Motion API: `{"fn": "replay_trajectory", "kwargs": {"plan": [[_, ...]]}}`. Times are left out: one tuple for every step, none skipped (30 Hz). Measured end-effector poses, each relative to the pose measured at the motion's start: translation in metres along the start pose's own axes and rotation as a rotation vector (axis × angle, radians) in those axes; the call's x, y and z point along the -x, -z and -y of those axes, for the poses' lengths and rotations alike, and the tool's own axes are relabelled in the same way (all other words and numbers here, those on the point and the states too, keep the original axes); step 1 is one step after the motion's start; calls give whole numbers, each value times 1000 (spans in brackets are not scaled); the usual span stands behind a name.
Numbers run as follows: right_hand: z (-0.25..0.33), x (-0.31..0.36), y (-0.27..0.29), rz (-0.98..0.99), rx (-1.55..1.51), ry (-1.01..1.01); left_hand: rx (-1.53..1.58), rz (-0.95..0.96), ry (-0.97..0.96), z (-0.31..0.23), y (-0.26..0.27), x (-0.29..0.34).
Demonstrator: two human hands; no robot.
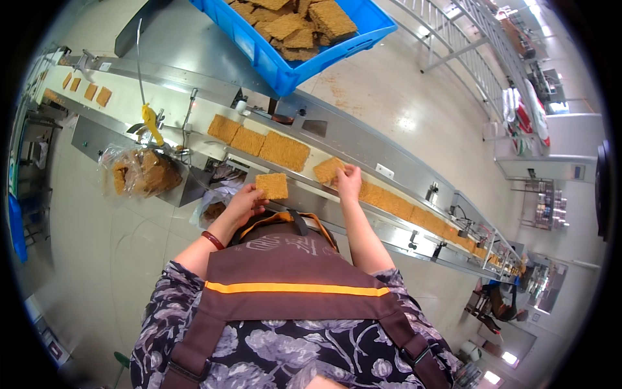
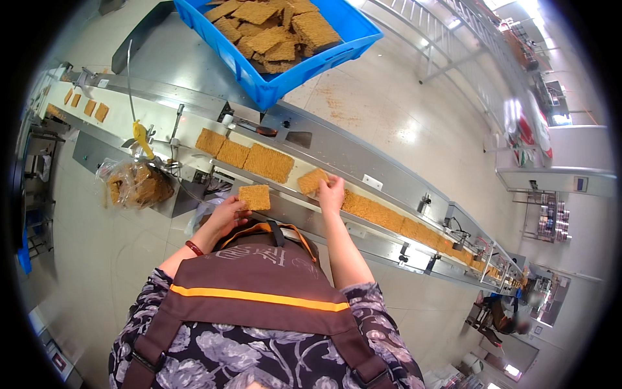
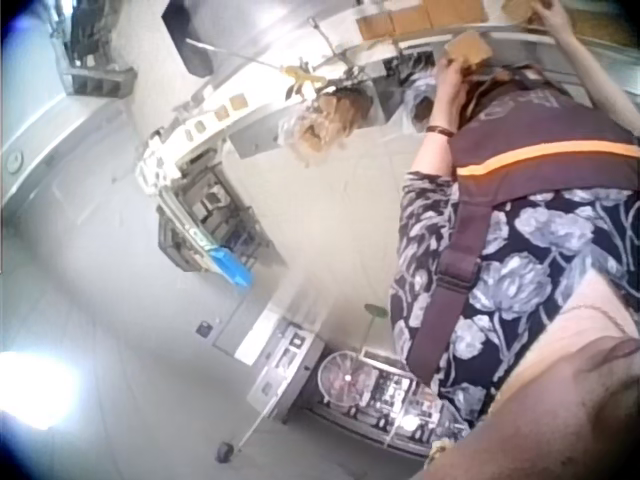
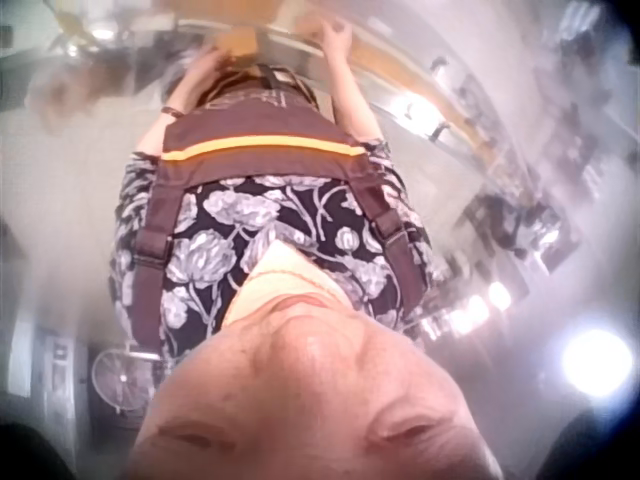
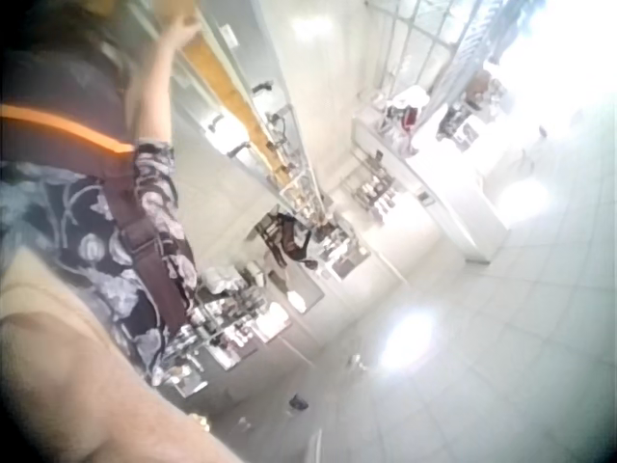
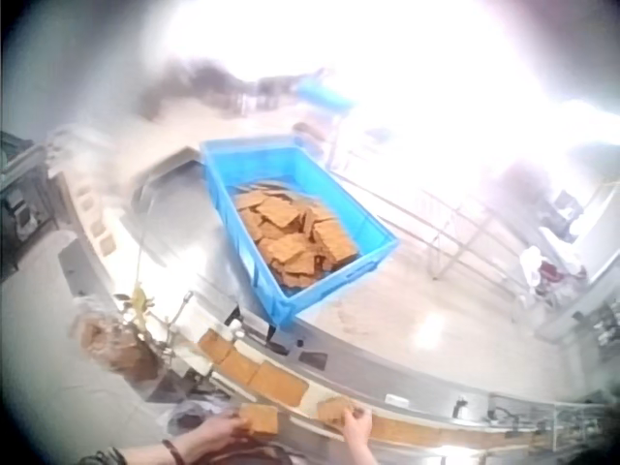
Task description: The person repeatedly picks rectangular biscuits from a blue bin and places them onto a moving conveyor belt. The person handles the biscuits by hand, arranging them in a single file as the belt advances. The task continues throughout the clip with no other objects or tools used.
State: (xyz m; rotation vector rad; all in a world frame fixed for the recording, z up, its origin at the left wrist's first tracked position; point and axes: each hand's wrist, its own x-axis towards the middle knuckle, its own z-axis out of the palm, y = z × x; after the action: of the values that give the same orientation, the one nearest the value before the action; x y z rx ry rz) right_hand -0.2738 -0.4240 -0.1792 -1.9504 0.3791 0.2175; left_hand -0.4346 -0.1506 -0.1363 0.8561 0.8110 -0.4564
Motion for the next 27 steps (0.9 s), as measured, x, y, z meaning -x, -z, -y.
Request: {"fn": "replay_trajectory", "kwargs": {"plan": [[-5,6,17,-24,-120,-53,-11,7,4,0,-3,-3],[-14,12,30,-49,-242,-108,-20,15,13,0,-6,-6],[-22,16,41,-35,-237,-110,-27,23,22,0,-10,-8],[-29,20,50,-24,-236,-115,-40,31,32,1,-15,-10],[-36,21,58,-11,-234,-119,-45,38,35,2,-21,-12],[-41,21,67,16,-51,-51,-48,44,38,4,-27,-14],[-44,22,72,44,128,13,-56,46,40,4,-31,-15],[-46,22,76,72,309,76,-64,76,41,5,-35,-17],[-47,21,79,48,525,140,-72,105,41,7,-39,-19],[-43,23,79,-13,574,163,-78,129,40,9,-40,-20],[-33,26,77,-74,624,187,-83,122,41,9,-43,-19],[-26,28,74,-134,673,212,-88,114,41,9,-46,-18],[-25,27,72,-137,664,257,-98,111,46,9,-49,-17],[-23,24,70,-140,655,303,-98,111,47,9,-50,-16],[-21,21,66,-142,646,350,-98,111,48,9,-51,-15],[-17,18,60,-159,681,338,-97,107,50,10,-52,-14],[-10,15,52,-176,718,324,-97,103,51,11,-51,-14],[-3,11,45,-193,754,310,-97,98,51,13,-50,-15],[0,7,38,-196,752,268,-97,93,52,15,-50,-15],[5,4,33,-221,753,206,-98,81,54,16,-52,-13],[9,2,30,-246,753,142,-99,70,56,17,-53,-12],[11,-1,29,-274,753,78,-101,62,58,17,-55,-11],[6,-8,32,-235,684,82,-103,61,61,17,-58,-10],[-2,-15,38,-199,613,85,-106,61,64,17,-60,-9],[-1,-17,46,-156,547,91,-101,58,68,19,-62,-8],[0,-18,55,-71,415,28,-98,61,69,20,-63,-8],[0,-18,67,11,281,-35,-97,66,71,20,-62,-8]]}}
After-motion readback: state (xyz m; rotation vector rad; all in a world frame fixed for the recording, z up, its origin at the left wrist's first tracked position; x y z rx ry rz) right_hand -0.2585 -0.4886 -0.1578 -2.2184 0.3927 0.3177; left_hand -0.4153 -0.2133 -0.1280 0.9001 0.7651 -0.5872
